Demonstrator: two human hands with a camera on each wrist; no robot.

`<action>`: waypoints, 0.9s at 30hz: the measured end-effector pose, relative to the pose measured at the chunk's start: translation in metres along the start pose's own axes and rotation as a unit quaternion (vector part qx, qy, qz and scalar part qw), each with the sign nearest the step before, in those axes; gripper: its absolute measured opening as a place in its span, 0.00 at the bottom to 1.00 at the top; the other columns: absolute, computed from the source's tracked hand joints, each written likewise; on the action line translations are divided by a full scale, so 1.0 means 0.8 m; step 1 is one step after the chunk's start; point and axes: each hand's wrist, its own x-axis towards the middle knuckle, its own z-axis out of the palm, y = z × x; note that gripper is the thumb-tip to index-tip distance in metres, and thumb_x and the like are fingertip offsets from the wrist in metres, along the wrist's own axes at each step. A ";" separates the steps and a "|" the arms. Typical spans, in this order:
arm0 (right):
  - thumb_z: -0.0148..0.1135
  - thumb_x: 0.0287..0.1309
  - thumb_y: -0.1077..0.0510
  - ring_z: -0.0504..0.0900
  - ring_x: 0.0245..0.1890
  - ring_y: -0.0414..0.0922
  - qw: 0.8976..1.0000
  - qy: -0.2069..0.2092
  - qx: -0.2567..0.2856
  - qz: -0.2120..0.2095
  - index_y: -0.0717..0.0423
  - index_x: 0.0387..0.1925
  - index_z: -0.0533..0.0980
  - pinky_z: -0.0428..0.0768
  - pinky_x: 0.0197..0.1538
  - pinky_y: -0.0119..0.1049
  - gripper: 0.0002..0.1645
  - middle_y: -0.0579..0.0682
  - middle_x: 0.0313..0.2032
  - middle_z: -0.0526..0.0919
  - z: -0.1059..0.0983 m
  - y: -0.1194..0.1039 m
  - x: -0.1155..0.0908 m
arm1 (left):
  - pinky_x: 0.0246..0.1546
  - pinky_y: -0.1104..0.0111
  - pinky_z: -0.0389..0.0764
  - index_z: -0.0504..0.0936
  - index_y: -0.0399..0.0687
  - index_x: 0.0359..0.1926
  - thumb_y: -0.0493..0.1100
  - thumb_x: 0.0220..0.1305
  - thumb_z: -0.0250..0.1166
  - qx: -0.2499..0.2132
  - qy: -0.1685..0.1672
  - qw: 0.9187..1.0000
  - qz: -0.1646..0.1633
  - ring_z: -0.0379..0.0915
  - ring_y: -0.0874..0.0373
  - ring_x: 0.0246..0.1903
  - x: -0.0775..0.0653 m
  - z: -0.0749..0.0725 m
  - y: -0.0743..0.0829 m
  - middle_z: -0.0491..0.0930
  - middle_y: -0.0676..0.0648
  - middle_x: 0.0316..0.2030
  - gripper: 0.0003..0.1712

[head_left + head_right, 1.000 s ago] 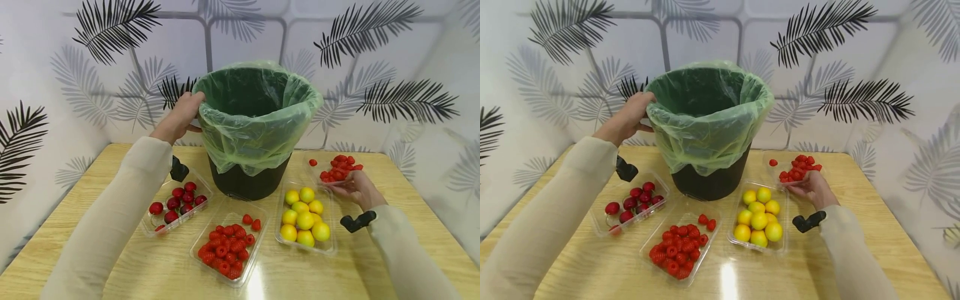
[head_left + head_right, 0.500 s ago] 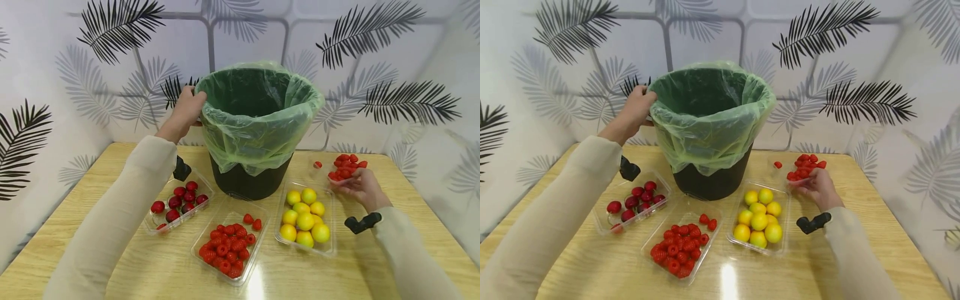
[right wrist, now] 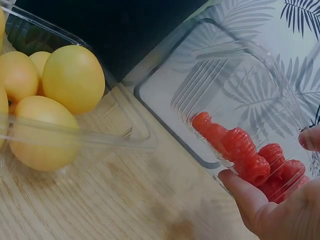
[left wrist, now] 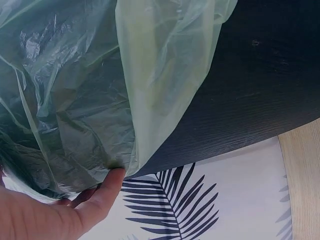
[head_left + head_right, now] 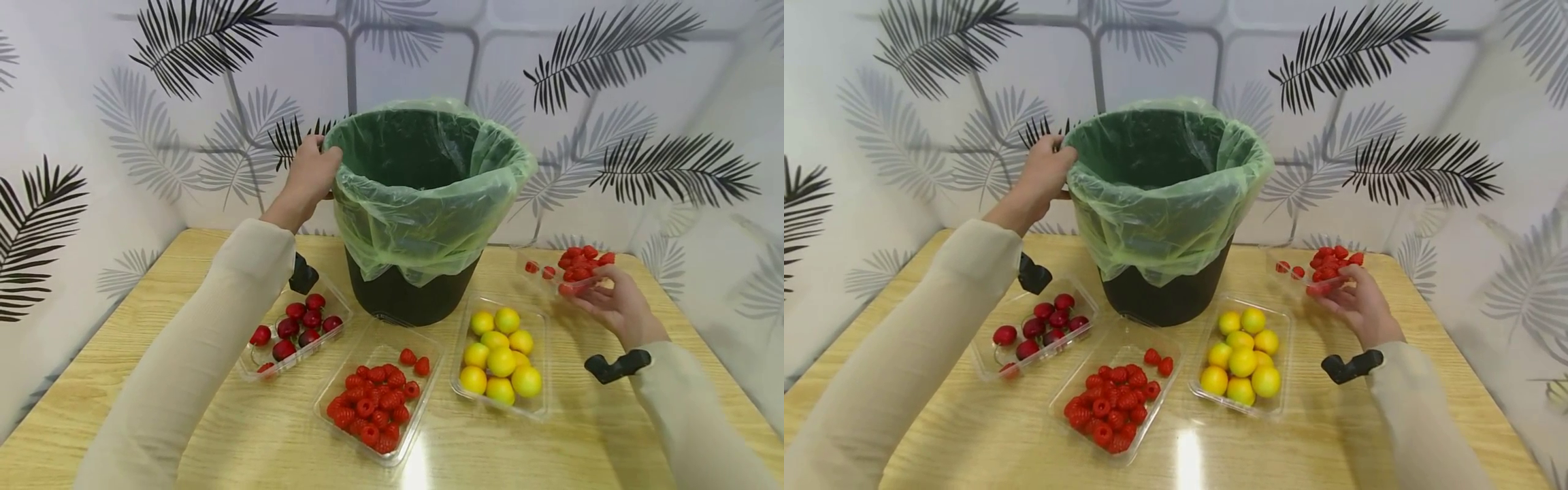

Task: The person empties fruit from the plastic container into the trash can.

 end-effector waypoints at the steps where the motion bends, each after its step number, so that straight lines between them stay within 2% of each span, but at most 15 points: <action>1: 0.52 0.65 0.59 0.80 0.38 0.52 1.000 -0.002 0.004 0.001 0.39 0.55 0.54 0.77 0.59 0.45 0.24 0.52 0.47 0.67 -0.001 -0.001 0.000 | 0.56 0.56 0.77 0.46 0.47 0.73 0.46 0.72 0.40 0.001 0.000 1.000 0.001 0.61 0.59 0.34 0.000 0.000 0.000 0.59 0.43 0.63 0.32; 4: 0.52 0.65 0.59 0.78 0.40 0.51 1.000 -0.011 0.019 0.007 0.42 0.55 0.53 0.77 0.59 0.46 0.23 0.52 0.46 0.67 -0.003 -0.002 -0.002 | 0.56 0.56 0.78 0.47 0.47 0.73 0.46 0.72 0.40 0.003 0.001 1.000 0.004 0.59 0.59 0.31 0.000 0.001 -0.001 0.60 0.43 0.61 0.31; 8: 0.52 0.66 0.58 0.77 0.43 0.51 0.999 -0.021 0.036 0.009 0.43 0.54 0.53 0.76 0.60 0.47 0.22 0.49 0.48 0.66 -0.002 -0.004 -0.006 | 0.56 0.56 0.77 0.48 0.46 0.73 0.46 0.72 0.40 0.002 0.001 1.000 0.008 0.62 0.58 0.37 0.000 0.000 -0.001 0.60 0.43 0.63 0.31; 12: 0.54 0.65 0.57 0.76 0.43 0.50 0.999 -0.015 0.029 -0.008 0.43 0.47 0.58 0.79 0.55 0.50 0.16 0.47 0.48 0.65 0.003 -0.008 -0.013 | 0.56 0.56 0.77 0.49 0.47 0.73 0.46 0.72 0.40 -0.003 0.000 1.000 0.009 0.63 0.57 0.41 0.000 0.001 -0.001 0.60 0.43 0.64 0.31; 15: 0.54 0.64 0.56 0.71 0.53 0.46 1.000 -0.011 0.021 -0.015 0.40 0.50 0.56 0.78 0.56 0.49 0.20 0.44 0.51 0.63 0.009 -0.012 -0.017 | 0.57 0.55 0.77 0.49 0.47 0.72 0.46 0.72 0.40 -0.005 -0.001 1.000 0.009 0.62 0.57 0.41 0.000 0.001 -0.002 0.60 0.43 0.63 0.31; 18: 0.55 0.64 0.56 0.59 0.64 0.40 1.000 -0.009 0.023 -0.010 0.34 0.57 0.49 0.74 0.62 0.47 0.30 0.39 0.57 0.59 0.016 -0.017 -0.020 | 0.57 0.55 0.76 0.49 0.47 0.73 0.46 0.72 0.41 -0.005 -0.004 1.000 0.009 0.63 0.56 0.42 -0.001 0.000 -0.002 0.59 0.43 0.64 0.31; 20: 0.54 0.64 0.56 0.52 0.68 0.38 1.000 -0.011 0.026 -0.008 0.35 0.60 0.47 0.72 0.64 0.46 0.33 0.38 0.59 0.57 0.019 -0.020 -0.021 | 0.58 0.55 0.76 0.48 0.47 0.73 0.47 0.72 0.41 -0.004 -0.006 1.000 0.006 0.63 0.55 0.45 -0.001 -0.001 -0.001 0.57 0.43 0.66 0.31; 23: 0.54 0.65 0.55 0.54 0.66 0.39 1.000 -0.014 0.021 -0.012 0.34 0.61 0.46 0.72 0.63 0.47 0.33 0.38 0.58 0.59 0.025 -0.023 -0.024 | 0.59 0.55 0.75 0.46 0.47 0.74 0.47 0.72 0.42 -0.004 -0.008 1.000 -0.001 0.64 0.54 0.49 -0.001 -0.002 0.000 0.54 0.44 0.69 0.32; 27: 0.54 0.65 0.54 0.55 0.67 0.41 1.000 -0.017 0.009 -0.017 0.34 0.61 0.47 0.70 0.65 0.46 0.33 0.40 0.58 0.59 0.030 -0.026 -0.029 | 0.58 0.55 0.76 0.46 0.48 0.74 0.48 0.72 0.43 -0.002 -0.014 1.000 -0.012 0.65 0.54 0.51 0.002 -0.005 0.002 0.55 0.44 0.68 0.33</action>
